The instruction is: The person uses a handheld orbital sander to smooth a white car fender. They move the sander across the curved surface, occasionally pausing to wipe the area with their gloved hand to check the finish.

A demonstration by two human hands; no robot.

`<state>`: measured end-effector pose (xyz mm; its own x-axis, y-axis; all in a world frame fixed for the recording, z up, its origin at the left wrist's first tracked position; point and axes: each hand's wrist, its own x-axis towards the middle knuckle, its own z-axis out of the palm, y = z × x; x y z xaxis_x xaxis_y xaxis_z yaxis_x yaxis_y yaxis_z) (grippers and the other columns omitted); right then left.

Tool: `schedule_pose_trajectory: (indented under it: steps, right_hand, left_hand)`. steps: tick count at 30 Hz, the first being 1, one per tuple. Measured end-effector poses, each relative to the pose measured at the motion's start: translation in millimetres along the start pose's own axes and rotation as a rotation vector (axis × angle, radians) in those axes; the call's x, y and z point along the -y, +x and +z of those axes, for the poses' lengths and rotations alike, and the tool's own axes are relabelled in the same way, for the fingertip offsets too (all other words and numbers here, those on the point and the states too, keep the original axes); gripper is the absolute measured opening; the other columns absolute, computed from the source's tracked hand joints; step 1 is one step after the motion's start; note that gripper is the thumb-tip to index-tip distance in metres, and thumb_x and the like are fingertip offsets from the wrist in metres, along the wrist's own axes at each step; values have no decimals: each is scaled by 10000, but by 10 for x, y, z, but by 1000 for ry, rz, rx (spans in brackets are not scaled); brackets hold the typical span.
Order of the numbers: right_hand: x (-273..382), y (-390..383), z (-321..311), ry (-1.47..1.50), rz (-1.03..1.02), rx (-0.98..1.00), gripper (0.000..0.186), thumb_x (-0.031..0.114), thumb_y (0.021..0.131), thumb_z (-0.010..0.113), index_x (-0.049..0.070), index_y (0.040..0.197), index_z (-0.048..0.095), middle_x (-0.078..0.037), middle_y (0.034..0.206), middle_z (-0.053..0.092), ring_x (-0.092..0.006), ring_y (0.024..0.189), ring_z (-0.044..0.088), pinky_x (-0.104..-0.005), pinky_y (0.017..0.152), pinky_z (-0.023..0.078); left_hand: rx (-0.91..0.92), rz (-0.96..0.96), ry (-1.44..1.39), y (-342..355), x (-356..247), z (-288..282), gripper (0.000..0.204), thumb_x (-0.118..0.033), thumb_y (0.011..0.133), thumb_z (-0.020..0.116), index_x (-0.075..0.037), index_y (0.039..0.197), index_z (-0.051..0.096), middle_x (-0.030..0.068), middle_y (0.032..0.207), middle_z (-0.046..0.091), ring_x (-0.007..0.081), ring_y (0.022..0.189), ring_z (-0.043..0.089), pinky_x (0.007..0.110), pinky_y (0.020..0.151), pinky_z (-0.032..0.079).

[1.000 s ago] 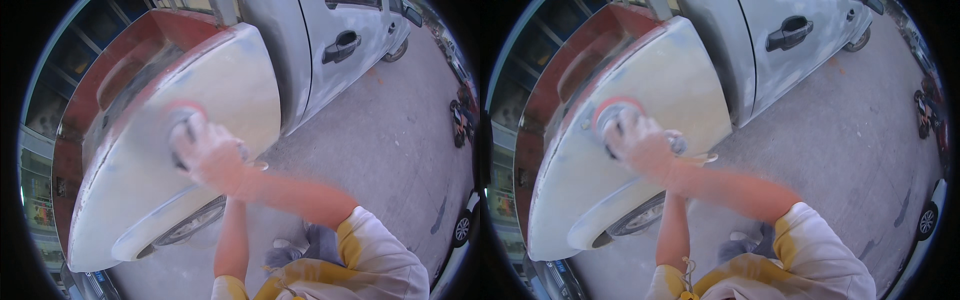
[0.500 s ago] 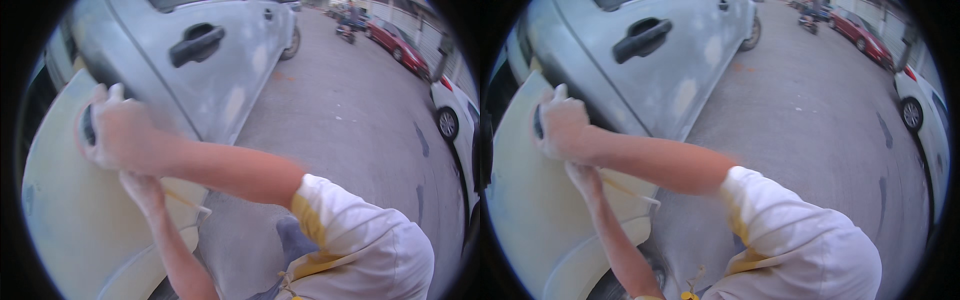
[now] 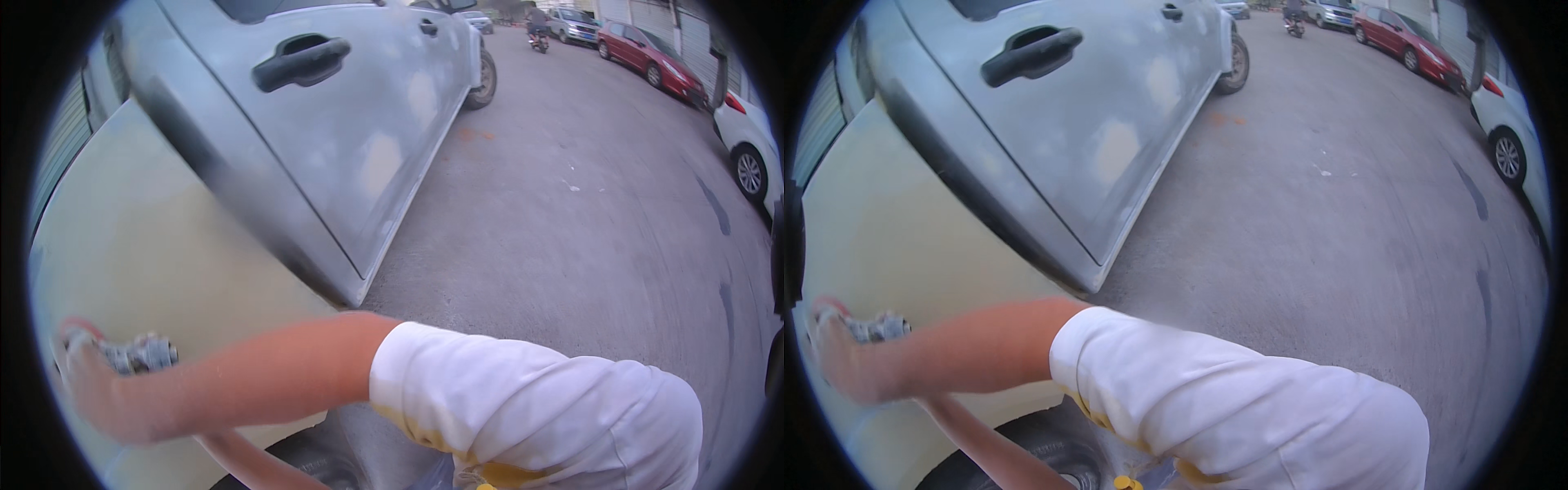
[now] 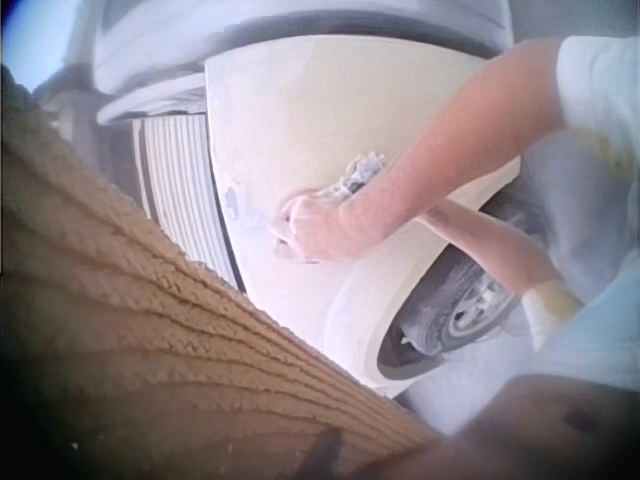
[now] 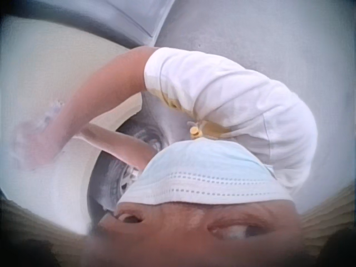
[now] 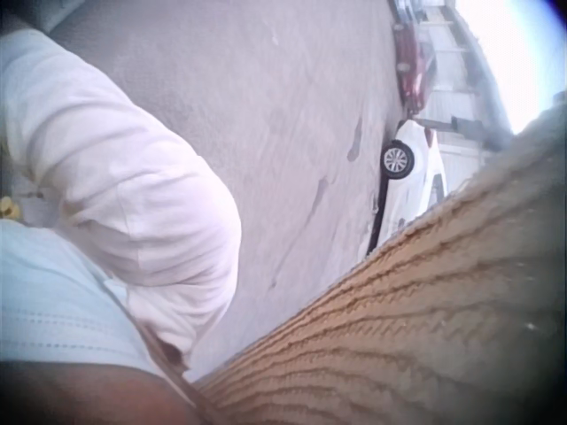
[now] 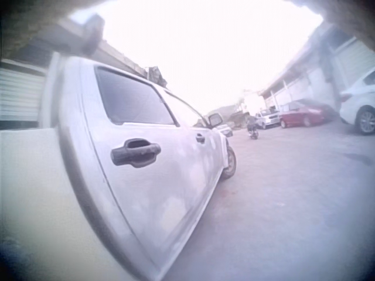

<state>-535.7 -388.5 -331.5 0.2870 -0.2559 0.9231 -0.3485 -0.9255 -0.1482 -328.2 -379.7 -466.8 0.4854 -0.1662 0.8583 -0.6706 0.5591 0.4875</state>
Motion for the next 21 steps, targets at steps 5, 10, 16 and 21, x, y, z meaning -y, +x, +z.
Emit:
schedule_pose_trajectory:
  steps: [5, 10, 16, 21]
  right_hand:
    - [-125, -49, -63, -96, 15, -78, 530, 291, 831, 735, -69, 1167, 539, -290, 996, 632, -406, 916, 689, -444, 812, 562]
    - [388, 127, -19, -104, -53, -106, 487, 287, 843, 728, -58, 1144, 562, -288, 952, 649, -405, 896, 694, -440, 806, 561]
    - [1344, 346, 229, -26, -254, 10, 445, 220, 811, 746, -47, 1122, 572, -273, 996, 652, -376, 854, 705, -444, 753, 578]
    - [2138, 337, 655, 69, -508, -96, 297, 116, 819, 687, 0, 1071, 581, -243, 1029, 618, -350, 868, 701, -419, 675, 591]
  left_hand:
    - [102, -56, -25, -191, -291, 392, 380, -356, 962, 622, -45, 1177, 654, 134, 1065, 698, 247, 1026, 658, 437, 824, 509]
    - [222, 134, 188, -206, -825, 695, 310, -312, 940, 651, -48, 1103, 658, 123, 1006, 706, 252, 949, 668, 452, 754, 498]
    - [-112, 115, -149, 86, -1145, 9, 378, -338, 967, 649, -27, 1182, 637, 108, 1045, 691, 236, 938, 660, 361, 802, 526]
    - [115, -36, -910, 86, -840, -596, 400, -339, 1022, 535, -27, 1272, 534, 103, 1154, 608, 183, 1069, 576, 360, 891, 498]
